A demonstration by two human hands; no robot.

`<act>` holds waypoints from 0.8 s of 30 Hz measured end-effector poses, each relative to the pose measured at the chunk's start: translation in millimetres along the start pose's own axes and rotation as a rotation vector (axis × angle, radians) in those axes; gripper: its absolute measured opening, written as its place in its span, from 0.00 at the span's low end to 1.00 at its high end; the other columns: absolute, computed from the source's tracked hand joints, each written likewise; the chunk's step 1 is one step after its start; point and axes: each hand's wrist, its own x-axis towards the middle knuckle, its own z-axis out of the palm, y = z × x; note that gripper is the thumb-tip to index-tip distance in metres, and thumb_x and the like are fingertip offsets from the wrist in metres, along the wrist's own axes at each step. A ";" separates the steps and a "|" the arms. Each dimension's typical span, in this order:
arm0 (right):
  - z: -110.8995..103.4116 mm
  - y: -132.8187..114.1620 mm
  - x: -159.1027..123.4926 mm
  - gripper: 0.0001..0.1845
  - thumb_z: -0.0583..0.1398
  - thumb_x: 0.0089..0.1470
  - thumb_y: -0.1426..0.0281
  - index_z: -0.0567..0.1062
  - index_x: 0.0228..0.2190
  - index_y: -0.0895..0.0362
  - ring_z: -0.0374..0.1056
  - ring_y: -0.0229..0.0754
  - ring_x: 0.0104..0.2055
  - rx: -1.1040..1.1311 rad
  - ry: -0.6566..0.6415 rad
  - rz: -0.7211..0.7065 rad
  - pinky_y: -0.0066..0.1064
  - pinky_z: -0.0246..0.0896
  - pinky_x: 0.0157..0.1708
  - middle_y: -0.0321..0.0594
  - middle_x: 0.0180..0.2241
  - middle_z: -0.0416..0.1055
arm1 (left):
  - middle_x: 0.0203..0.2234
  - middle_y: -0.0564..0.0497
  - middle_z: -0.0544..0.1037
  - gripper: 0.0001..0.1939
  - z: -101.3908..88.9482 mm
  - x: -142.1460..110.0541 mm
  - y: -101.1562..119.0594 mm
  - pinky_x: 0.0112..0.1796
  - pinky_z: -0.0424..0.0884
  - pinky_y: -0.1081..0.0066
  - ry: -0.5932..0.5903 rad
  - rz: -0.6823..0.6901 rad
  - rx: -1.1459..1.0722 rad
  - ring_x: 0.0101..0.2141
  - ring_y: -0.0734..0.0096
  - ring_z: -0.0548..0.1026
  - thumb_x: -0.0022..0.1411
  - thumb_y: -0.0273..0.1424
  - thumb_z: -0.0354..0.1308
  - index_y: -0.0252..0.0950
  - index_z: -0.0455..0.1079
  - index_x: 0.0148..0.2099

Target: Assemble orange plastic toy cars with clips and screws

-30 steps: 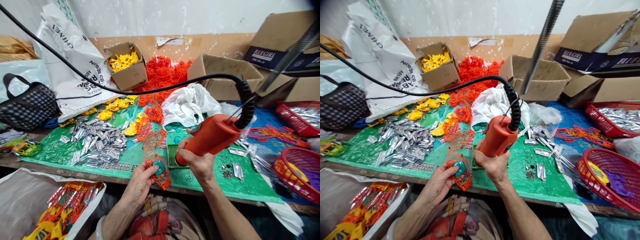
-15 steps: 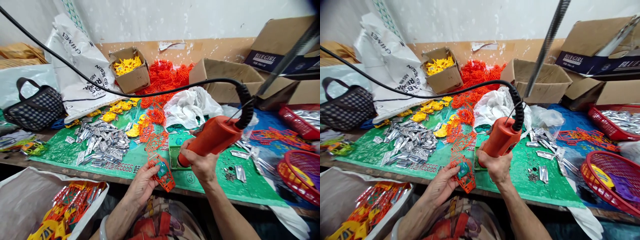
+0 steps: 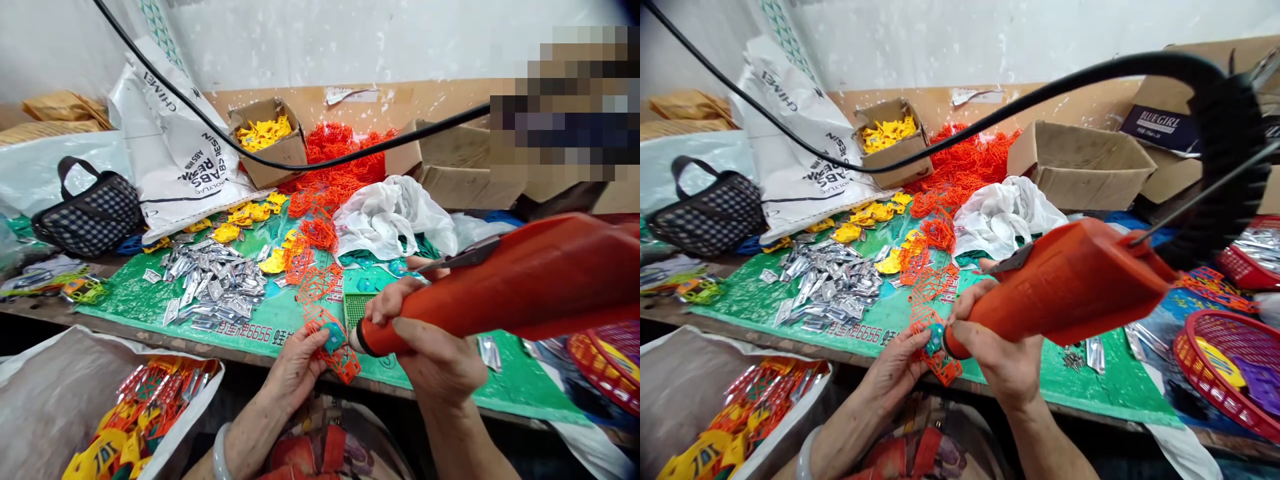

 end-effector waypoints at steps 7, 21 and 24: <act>-1.0 10.8 -7.4 0.29 0.69 0.44 0.71 0.68 0.48 0.46 0.67 0.39 0.28 -0.035 -0.011 0.051 0.37 0.65 0.35 0.29 0.27 0.72 | 0.34 0.47 0.84 0.15 2.2 -1.7 0.3 0.34 0.75 0.70 -0.076 0.017 0.050 0.32 0.64 0.81 0.51 0.32 0.71 0.33 0.79 0.41; -6.0 18.7 -11.4 0.14 0.65 0.46 0.72 0.72 0.37 0.48 0.66 0.41 0.29 -0.177 -0.077 0.017 0.40 0.67 0.38 0.32 0.28 0.68 | 0.34 0.46 0.83 0.16 1.2 1.5 -3.5 0.36 0.76 0.68 -0.009 0.021 0.032 0.32 0.65 0.79 0.49 0.32 0.73 0.32 0.79 0.41; -3.7 20.6 -12.1 0.20 0.65 0.46 0.73 0.70 0.42 0.46 0.66 0.41 0.28 -0.177 -0.073 0.004 0.41 0.67 0.38 0.31 0.27 0.68 | 0.34 0.45 0.83 0.17 1.3 2.3 -3.9 0.37 0.76 0.69 -0.022 0.026 0.026 0.32 0.66 0.79 0.49 0.32 0.73 0.31 0.78 0.41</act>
